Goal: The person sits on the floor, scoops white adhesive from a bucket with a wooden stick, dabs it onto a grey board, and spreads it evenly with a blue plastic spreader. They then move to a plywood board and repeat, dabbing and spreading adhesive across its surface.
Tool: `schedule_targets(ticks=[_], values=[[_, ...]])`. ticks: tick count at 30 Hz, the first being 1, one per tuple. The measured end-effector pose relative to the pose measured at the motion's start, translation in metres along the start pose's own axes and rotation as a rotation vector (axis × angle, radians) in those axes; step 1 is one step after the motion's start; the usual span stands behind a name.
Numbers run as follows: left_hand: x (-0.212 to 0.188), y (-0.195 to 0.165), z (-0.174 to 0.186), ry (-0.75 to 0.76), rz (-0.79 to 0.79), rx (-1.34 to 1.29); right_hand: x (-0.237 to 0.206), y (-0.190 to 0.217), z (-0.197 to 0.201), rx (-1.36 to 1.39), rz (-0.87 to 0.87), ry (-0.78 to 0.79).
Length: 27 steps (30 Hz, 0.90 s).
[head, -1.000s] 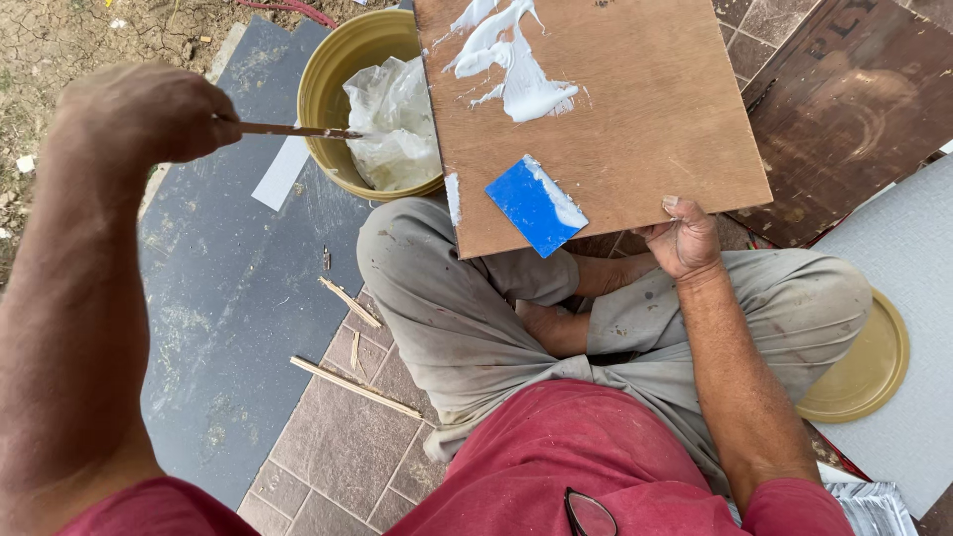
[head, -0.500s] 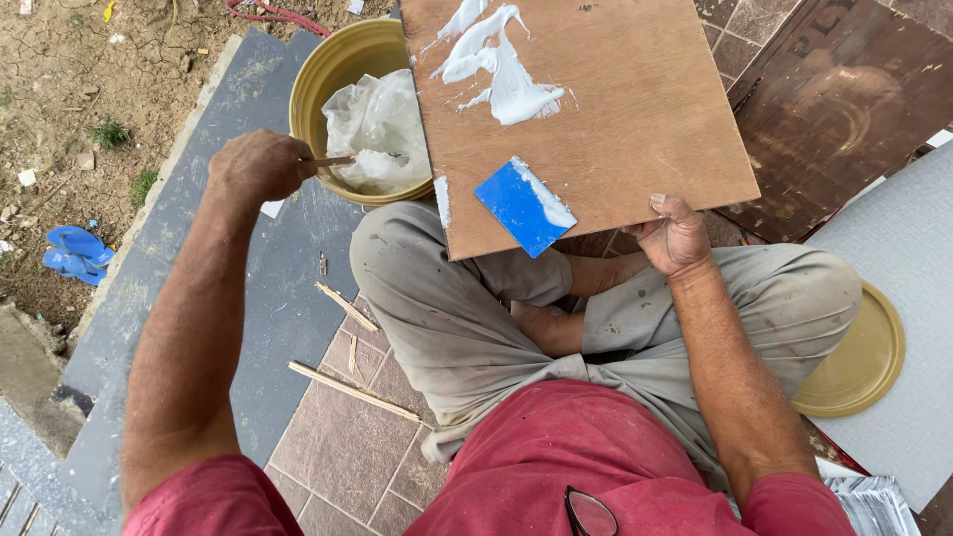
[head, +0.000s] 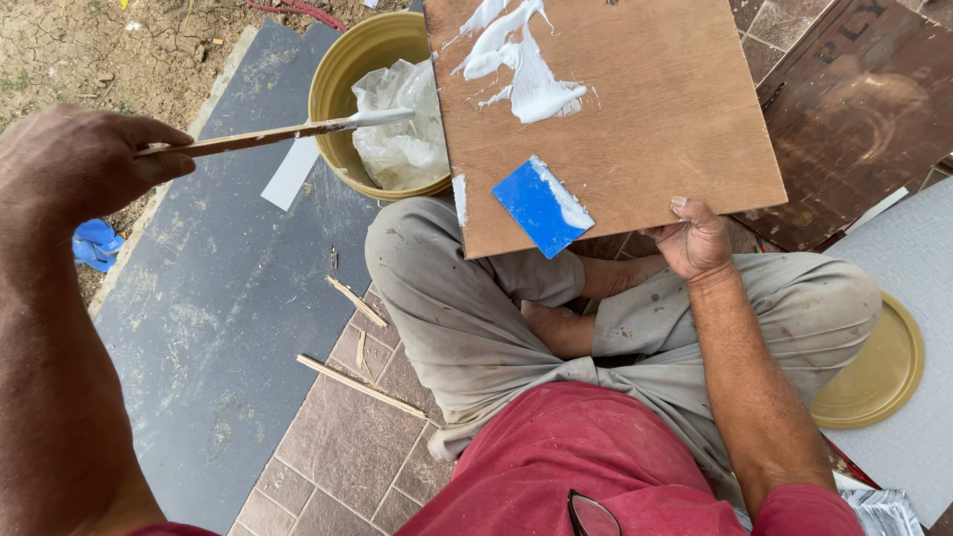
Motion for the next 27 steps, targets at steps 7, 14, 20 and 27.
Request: schedule_targets(ticks=[7,14,20,27], values=[[-0.008,0.020,0.002,-0.267,-0.026,-0.322,0.000,-0.002,0.004,0.015,-0.030,-0.036],[0.026,-0.095,0.035,-0.336,-0.150,-0.701,-0.003,0.001,-0.002,-0.022,-0.015,-0.048],[0.064,-0.218,0.033,-0.587,-0.383,-0.863,-0.006,0.005,-0.008,-0.010,-0.004,-0.048],[0.068,-0.220,0.024,-0.400,-0.442,-0.909,-0.010,0.003,-0.010,0.032,-0.032,-0.072]])
Point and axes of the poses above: each hand's wrist, its own x-axis towards the middle knuckle, its own z-axis out of the back of the hand, y = z × x, the point moved 6 cm from there along x, towards the middle knuckle, and after that the axes turned 10 degrees about -y, right-handed, at the moved point
